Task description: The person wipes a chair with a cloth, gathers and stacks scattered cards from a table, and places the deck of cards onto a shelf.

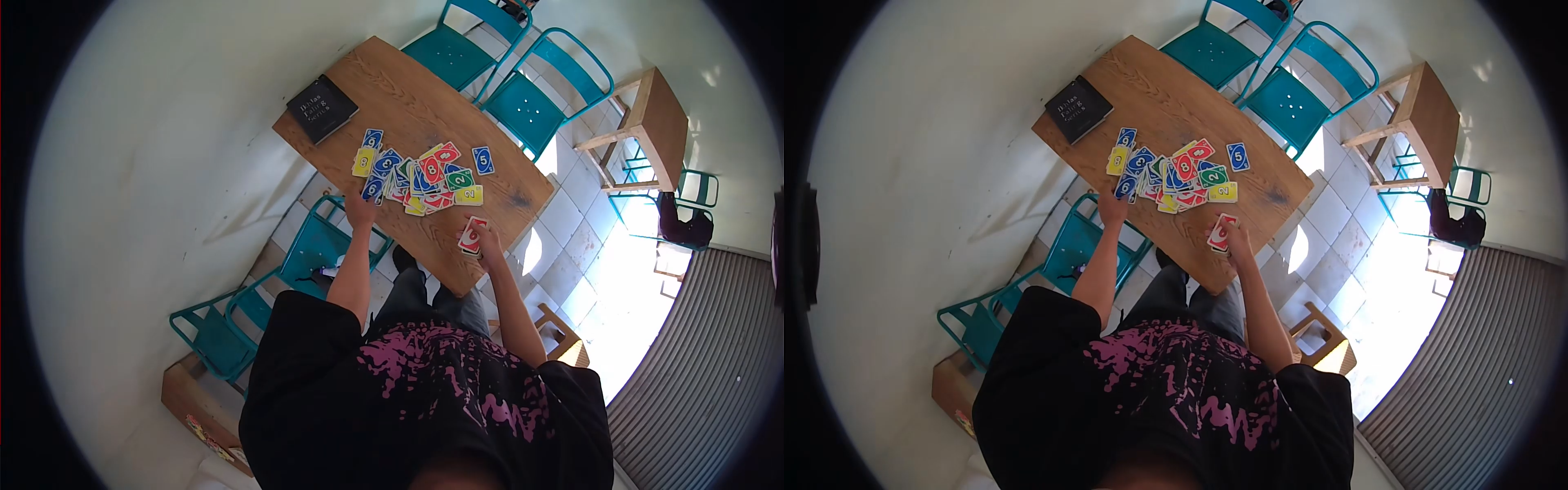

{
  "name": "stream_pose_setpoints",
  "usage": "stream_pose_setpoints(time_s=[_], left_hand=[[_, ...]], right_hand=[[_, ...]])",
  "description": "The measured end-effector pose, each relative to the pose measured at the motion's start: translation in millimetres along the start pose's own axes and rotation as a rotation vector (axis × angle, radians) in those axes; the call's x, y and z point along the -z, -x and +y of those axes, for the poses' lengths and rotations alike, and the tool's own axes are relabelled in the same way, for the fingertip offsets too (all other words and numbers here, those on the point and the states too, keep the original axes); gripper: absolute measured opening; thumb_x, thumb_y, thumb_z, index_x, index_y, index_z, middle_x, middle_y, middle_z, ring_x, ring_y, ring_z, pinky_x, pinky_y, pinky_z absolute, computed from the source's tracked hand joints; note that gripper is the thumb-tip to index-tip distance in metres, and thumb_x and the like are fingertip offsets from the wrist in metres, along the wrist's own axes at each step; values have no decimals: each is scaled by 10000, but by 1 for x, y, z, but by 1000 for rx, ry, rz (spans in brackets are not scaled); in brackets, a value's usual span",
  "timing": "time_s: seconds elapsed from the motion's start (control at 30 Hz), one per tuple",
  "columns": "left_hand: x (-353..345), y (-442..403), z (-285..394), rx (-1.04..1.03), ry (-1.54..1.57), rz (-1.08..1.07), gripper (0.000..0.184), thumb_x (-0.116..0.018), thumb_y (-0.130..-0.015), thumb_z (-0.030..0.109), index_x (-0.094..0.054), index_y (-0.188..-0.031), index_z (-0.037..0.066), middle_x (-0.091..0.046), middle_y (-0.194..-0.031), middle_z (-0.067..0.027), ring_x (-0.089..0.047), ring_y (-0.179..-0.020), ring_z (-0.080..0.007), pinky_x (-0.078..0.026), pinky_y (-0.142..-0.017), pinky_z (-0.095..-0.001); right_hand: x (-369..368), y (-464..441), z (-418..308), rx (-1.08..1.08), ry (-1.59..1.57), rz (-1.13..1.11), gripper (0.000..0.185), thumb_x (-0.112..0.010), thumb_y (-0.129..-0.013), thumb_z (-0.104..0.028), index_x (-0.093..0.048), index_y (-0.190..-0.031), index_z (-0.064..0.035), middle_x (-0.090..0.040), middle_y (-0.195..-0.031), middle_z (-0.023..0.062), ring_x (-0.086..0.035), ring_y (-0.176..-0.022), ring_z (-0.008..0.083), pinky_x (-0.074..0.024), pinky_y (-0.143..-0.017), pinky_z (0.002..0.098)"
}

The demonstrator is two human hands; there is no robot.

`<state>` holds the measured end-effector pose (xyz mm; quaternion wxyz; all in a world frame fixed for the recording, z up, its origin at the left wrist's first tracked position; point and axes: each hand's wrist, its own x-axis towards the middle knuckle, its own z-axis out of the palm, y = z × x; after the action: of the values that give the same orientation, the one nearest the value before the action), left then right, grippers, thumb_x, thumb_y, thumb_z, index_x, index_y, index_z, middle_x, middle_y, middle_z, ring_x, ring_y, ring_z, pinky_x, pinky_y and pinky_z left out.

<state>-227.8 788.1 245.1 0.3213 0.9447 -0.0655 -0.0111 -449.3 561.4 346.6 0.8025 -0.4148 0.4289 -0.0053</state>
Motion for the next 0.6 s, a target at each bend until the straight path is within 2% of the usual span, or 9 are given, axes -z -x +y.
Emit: stream_pose_setpoints(time_s=[0.03, 0.2, 0.3, 0.37, 0.5, 0.6], left_hand=[[3, 0, -2, 96, 128, -60, 332, -750, -758, 108, -632, -1054, 14, -687, -906, -169, -649, -853, -375, -509, -784, -458], [36, 3, -2, 86, 176, -57, 223, -733, -795, 99, -675, -985, -2, -695, -824, -125, -673, -768, -297, -526, -715, -408], [45, 10, 3, 264, 585, -272, 197, -750, -809, 151, -682, -887, -17, -664, -730, -59, -610, -640, -176, -482, -614, -313], [54, 20, 24, 325, 660, -476, 201, -736, -850, 149, -694, -953, -18, -689, -798, -54, -625, -674, -93, -493, -599, -244], [54, 49, 76, 358, 922, -720, 190, -741, -846, 141, -699, -974, 7, -673, -822, -22, -606, -691, -89, -487, -640, -228], [46, 66, 101, 272, 920, -810, 217, -760, -832, 152, -699, -986, 11, -677, -838, -18, -603, -712, -83, -478, -652, -223]], right_hand=[[0, 0, 1, -1, -6, -3, 353, -447, -994, -118, -510, -1326, -15, -678, -929, 152, -694, -793, 219, -592, -696, 325], [-9, -4, 1, 12, -10, 19, 345, -454, -985, -104, -516, -1315, -20, -674, -925, 139, -686, -769, 208, -588, -680, 310], [-24, -11, 1, 70, -31, -12, 316, -488, -992, -153, -534, -1281, -32, -671, -932, 115, -679, -764, 185, -577, -676, 291], [-39, -19, -1, 56, -35, -57, 315, -508, -990, -174, -536, -1270, -31, -671, -942, 106, -678, -767, 178, -574, -676, 289], [-73, -19, -11, 32, 1, -112, 317, -568, -976, -222, -552, -1222, -23, -671, -952, 86, -668, -769, 156, -565, -667, 286], [-89, -17, -14, 30, 73, -95, 312, -610, -959, -235, -576, -1173, -10, -670, -933, 77, -654, -760, 142, -555, -648, 289]])
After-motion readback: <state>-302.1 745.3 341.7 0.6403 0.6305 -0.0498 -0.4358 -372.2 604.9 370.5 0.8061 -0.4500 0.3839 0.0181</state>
